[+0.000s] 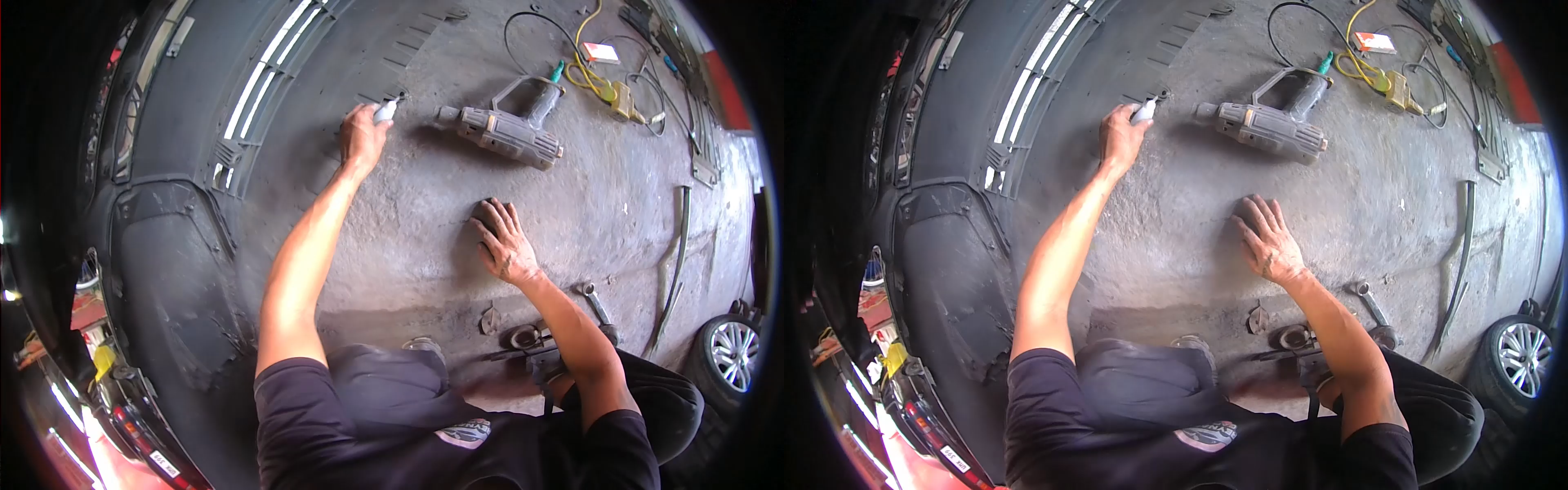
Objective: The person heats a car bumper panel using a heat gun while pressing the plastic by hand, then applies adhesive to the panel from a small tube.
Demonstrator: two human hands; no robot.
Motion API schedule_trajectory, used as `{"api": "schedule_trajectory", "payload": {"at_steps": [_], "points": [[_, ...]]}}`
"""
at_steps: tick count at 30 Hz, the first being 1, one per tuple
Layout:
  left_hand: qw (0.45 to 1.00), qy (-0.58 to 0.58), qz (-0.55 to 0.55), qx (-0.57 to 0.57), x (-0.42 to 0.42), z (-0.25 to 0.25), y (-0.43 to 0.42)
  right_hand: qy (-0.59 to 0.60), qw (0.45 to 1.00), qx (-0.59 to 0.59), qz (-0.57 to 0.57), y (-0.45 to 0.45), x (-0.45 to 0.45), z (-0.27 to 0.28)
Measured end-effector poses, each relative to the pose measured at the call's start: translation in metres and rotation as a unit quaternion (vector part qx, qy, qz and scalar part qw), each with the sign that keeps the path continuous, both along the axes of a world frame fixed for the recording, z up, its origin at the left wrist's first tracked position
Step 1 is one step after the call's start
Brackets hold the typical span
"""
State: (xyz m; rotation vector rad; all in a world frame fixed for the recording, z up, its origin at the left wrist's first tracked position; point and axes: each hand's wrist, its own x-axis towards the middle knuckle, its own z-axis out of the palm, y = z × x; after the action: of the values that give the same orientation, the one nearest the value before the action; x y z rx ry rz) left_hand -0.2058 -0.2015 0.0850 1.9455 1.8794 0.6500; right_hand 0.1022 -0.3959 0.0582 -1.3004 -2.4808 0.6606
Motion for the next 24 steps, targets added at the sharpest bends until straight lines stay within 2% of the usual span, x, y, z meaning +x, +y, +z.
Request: {"api": "schedule_trajectory", "payload": {"at_steps": [6, 12, 15, 24], "points": [[0.995, 0.085, -0.010, 0.053, 0.014, -0.013, 0.020, 0.004, 1.000, -0.001, -0.004, -0.002, 0.002, -0.004], [0.997, 0.080, 0.007, 0.013, 0.020, -0.002, 0.017, 0.000, 1.000, -0.003, -0.003, -0.002, 0.003, -0.007], [0.991, 0.123, -0.017, 0.054, 0.014, -0.007, 0.018, 0.001, 1.000, -0.002, -0.004, -0.002, 0.003, -0.005], [0.990, 0.142, -0.012, 0.008, 0.020, 0.004, 0.017, -0.012, 1.000, -0.008, 0.000, -0.002, 0.002, -0.007]]}}
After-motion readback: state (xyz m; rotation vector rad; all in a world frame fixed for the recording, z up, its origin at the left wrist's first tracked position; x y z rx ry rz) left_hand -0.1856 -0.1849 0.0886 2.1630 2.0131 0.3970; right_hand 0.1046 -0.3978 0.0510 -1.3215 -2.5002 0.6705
